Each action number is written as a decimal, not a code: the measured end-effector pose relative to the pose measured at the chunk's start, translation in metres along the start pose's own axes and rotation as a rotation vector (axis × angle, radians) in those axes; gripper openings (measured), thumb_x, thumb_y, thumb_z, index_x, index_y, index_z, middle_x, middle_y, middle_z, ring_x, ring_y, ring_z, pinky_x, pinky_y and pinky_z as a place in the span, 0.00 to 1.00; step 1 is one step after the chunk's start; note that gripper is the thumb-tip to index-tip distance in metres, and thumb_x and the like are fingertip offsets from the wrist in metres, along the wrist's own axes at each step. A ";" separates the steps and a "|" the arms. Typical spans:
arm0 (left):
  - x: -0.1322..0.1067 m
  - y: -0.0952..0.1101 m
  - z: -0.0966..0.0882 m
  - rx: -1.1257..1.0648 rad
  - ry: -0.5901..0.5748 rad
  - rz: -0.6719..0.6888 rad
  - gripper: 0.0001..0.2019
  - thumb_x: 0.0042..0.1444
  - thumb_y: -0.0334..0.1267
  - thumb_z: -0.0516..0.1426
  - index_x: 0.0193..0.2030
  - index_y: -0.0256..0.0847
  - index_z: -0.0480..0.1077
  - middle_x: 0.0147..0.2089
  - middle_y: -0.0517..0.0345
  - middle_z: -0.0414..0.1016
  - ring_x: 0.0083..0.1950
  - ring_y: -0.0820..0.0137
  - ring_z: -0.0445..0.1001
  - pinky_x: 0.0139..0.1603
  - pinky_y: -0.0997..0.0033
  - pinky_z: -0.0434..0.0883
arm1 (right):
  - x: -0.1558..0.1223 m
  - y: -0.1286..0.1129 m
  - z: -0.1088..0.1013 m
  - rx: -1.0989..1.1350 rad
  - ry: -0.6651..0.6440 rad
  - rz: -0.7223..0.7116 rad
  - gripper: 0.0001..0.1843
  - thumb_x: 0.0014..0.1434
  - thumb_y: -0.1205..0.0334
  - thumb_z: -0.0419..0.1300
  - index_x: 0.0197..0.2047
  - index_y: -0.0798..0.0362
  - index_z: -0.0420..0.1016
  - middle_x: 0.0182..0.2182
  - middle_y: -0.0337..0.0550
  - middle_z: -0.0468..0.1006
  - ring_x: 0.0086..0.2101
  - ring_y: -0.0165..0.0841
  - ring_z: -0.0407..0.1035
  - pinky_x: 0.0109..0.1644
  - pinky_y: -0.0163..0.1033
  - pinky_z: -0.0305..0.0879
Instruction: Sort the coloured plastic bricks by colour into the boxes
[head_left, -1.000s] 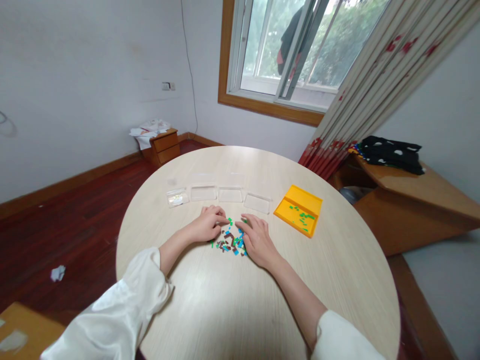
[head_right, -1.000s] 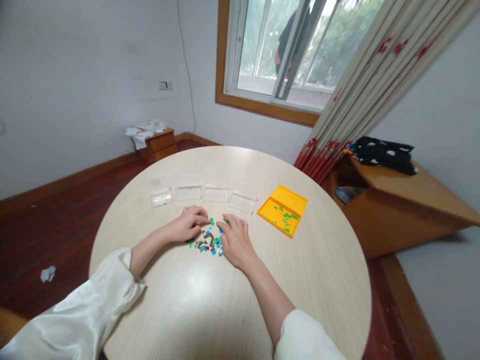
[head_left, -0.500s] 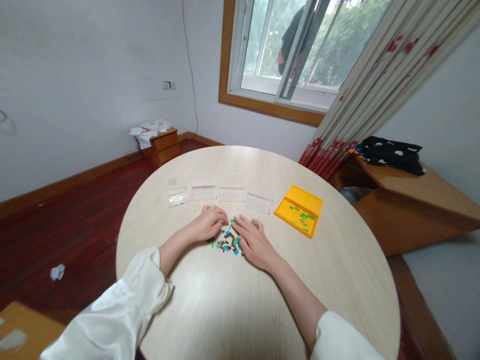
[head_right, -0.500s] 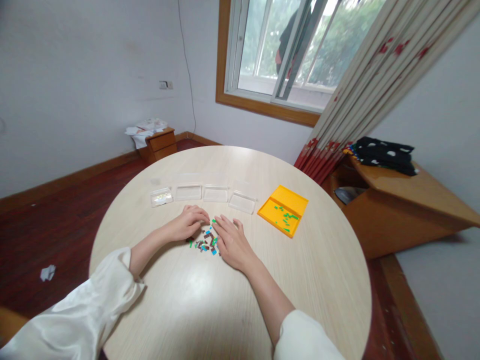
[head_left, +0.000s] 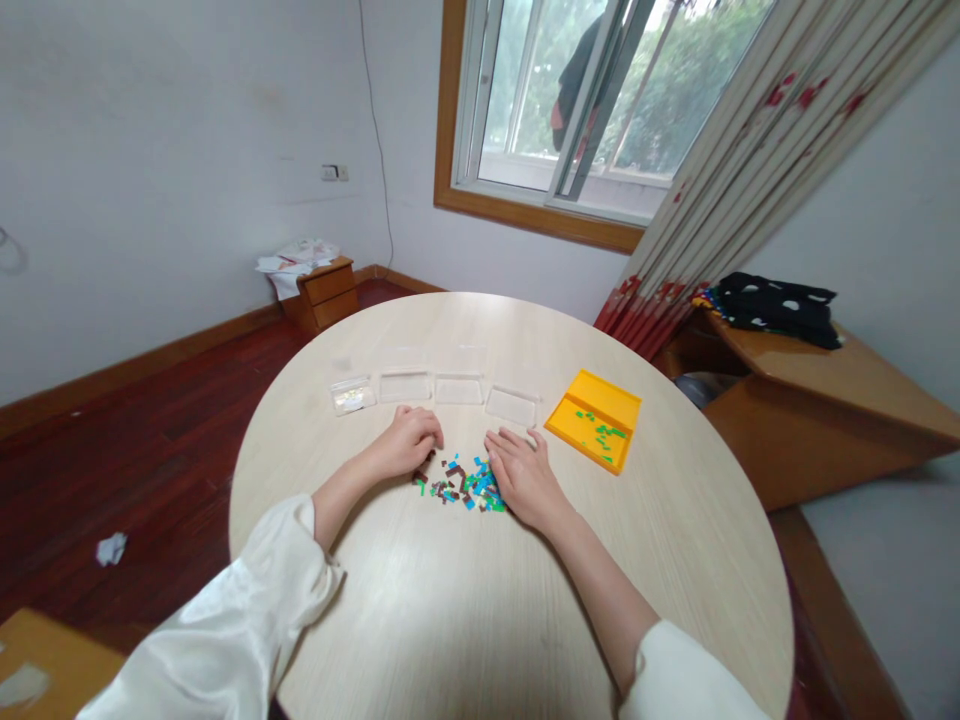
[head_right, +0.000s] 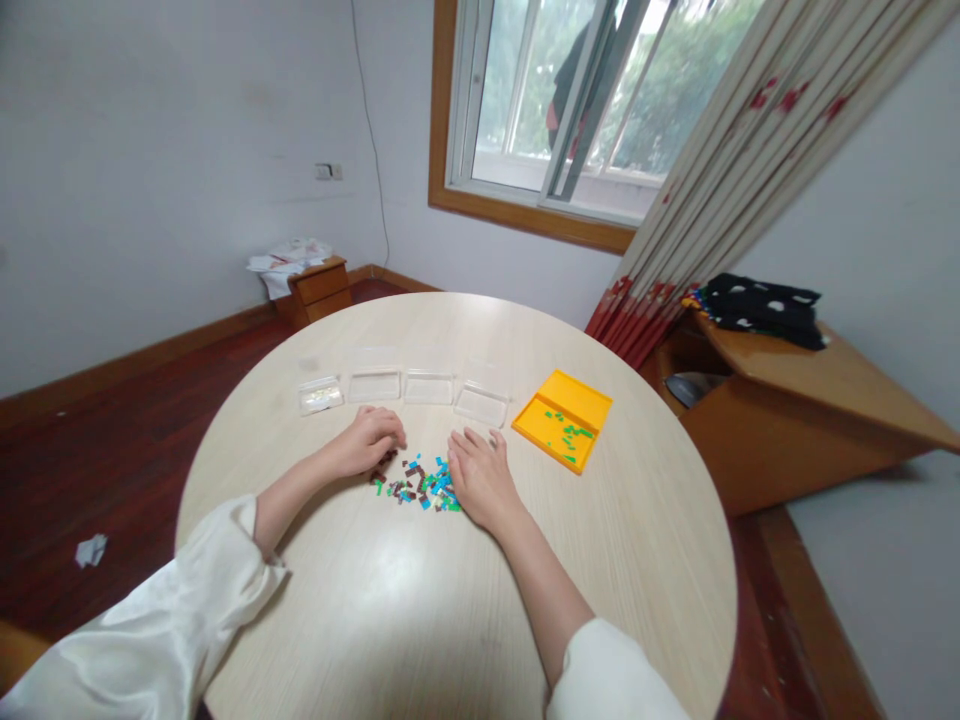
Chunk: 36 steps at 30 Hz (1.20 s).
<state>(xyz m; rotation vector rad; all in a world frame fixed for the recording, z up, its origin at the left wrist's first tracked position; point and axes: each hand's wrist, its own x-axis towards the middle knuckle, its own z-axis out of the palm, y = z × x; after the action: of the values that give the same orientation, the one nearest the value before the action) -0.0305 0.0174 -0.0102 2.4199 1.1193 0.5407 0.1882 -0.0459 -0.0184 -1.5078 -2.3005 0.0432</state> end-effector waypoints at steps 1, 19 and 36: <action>0.000 -0.001 0.000 -0.008 0.004 -0.006 0.13 0.47 0.25 0.46 0.28 0.37 0.71 0.34 0.56 0.74 0.42 0.67 0.69 0.51 0.59 0.54 | -0.001 0.003 -0.001 0.005 0.038 0.009 0.21 0.66 0.63 0.41 0.50 0.54 0.72 0.50 0.49 0.75 0.54 0.40 0.63 0.60 0.57 0.44; -0.010 0.004 -0.028 -0.426 -0.259 0.134 0.10 0.48 0.29 0.52 0.23 0.37 0.74 0.31 0.56 0.72 0.35 0.73 0.70 0.44 0.71 0.67 | -0.006 -0.007 -0.007 0.199 0.137 -0.192 0.13 0.58 0.69 0.50 0.39 0.53 0.75 0.46 0.49 0.74 0.51 0.37 0.63 0.56 0.49 0.50; -0.012 -0.004 -0.025 -0.036 -0.249 0.008 0.04 0.49 0.35 0.58 0.30 0.42 0.75 0.39 0.57 0.69 0.46 0.65 0.66 0.55 0.64 0.56 | -0.007 -0.021 -0.004 0.214 -0.085 -0.240 0.22 0.56 0.72 0.48 0.50 0.48 0.73 0.54 0.48 0.66 0.57 0.40 0.54 0.59 0.56 0.52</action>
<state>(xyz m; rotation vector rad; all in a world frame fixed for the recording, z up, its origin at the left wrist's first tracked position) -0.0525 0.0156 0.0071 2.3826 0.9855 0.2506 0.1742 -0.0617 -0.0116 -1.1388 -2.4389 0.2823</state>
